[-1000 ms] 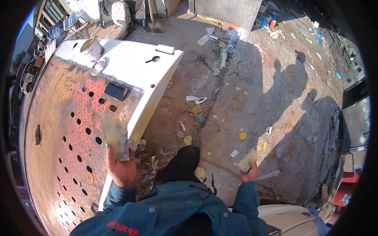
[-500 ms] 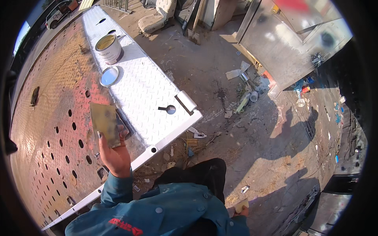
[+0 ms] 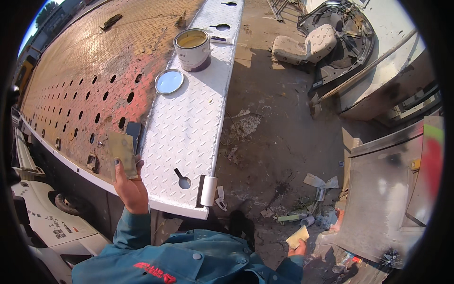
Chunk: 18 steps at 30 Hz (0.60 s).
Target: The person uses a putty knife to apply a yellow paste to the edge of a large metal panel, smoothing it along the seam. They then scoop more paste from a can and continue applying it to the panel edge.
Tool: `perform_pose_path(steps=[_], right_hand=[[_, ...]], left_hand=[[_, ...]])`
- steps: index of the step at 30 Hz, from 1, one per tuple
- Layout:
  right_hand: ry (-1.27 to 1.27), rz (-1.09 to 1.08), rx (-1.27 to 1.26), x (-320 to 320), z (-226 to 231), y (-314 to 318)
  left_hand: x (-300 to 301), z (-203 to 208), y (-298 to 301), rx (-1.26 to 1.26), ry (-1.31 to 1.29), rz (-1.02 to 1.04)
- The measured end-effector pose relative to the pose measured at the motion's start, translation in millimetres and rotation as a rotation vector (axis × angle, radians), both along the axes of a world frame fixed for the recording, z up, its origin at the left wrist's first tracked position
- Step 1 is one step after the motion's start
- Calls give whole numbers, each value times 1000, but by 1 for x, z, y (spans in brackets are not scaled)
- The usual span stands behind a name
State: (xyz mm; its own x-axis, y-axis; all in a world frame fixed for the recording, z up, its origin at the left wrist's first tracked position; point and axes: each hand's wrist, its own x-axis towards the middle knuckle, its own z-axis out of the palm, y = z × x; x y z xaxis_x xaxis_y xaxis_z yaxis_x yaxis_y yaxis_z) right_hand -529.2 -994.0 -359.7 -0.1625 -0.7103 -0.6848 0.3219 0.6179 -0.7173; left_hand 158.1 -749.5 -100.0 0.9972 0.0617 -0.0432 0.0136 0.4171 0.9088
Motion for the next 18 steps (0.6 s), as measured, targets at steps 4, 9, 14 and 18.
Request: perform_pose_path(steps=[4, 9, 14, 18], right_hand=[[51, 445, -248, 62, 53, -198], [127, 842, -561, 198, 111, -335], [169, 1122, -630, 305, 130, -388], [416, 1281, -833, 399, 200, -419]], left_hand=[[-52, 32, -69, 8, -22, -103], [-67, 57, -113, 44, -31, -22], [-79, 35, -142, 97, 58, -17], [-59, 11, -170, 309, 21, -76]])
